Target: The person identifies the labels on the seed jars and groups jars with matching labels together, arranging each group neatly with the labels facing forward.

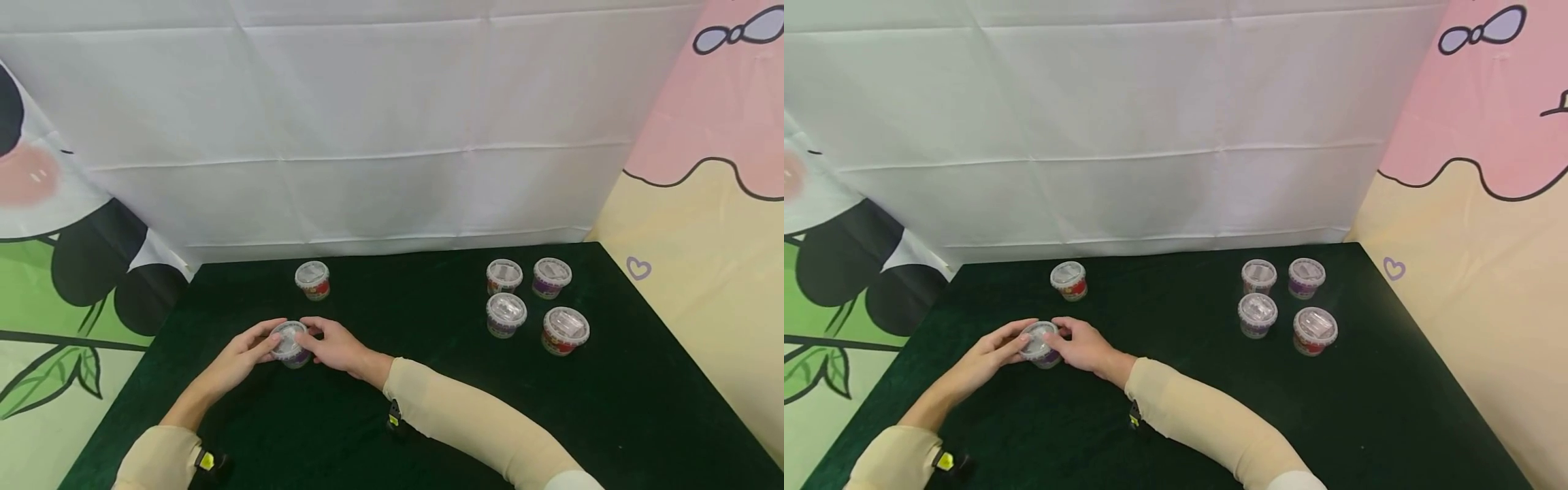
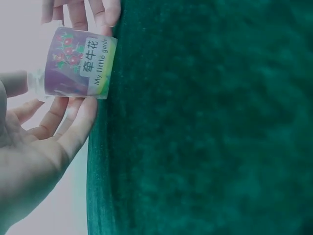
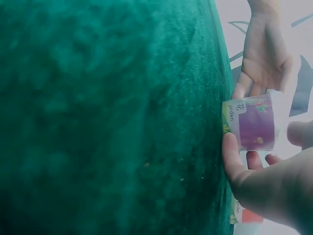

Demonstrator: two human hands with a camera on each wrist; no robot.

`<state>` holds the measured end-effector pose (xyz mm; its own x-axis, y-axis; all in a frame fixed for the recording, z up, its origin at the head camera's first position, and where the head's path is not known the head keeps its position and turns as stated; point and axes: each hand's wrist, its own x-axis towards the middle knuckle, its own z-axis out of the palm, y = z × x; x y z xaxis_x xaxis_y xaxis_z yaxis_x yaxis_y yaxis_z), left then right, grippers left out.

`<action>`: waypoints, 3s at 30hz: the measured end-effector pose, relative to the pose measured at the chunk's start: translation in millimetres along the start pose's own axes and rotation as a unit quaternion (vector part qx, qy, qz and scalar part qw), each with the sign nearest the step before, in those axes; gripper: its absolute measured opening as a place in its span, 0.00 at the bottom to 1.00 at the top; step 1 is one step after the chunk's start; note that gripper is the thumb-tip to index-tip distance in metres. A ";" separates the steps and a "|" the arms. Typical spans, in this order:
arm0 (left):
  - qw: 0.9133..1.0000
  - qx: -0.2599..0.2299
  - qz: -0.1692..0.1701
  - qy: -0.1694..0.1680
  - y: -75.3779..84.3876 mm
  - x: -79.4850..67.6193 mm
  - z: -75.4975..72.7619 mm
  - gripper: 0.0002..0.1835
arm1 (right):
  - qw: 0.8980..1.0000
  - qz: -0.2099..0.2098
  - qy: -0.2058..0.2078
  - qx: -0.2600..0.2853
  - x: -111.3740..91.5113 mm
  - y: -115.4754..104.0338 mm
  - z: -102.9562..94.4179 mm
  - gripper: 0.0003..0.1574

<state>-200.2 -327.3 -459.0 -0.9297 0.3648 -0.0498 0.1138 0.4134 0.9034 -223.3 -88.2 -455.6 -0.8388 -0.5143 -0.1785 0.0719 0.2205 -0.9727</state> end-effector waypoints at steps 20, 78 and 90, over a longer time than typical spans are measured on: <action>1.000 -0.008 0.000 -0.013 9.9 1.6 1.6 0.26 | 0.999 0.039 -0.016 -0.009 -0.3 -7.0 -6.6 0.27; 0.962 0.221 0.141 0.075 130.9 30.4 63.5 0.28 | 0.988 -0.127 -0.049 -0.079 -63.9 -29.4 -120.3 0.33; 0.964 0.180 0.190 -0.047 179.2 88.8 148.3 0.29 | 0.952 -0.174 0.043 -0.250 -146.0 -11.8 -231.1 0.34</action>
<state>-210.5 -97.1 -364.7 -0.7633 0.6136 0.2020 0.5695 0.4916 0.6588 -226.4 175.8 -383.8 -0.8073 -0.5633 0.1758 -0.4663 0.4263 -0.7752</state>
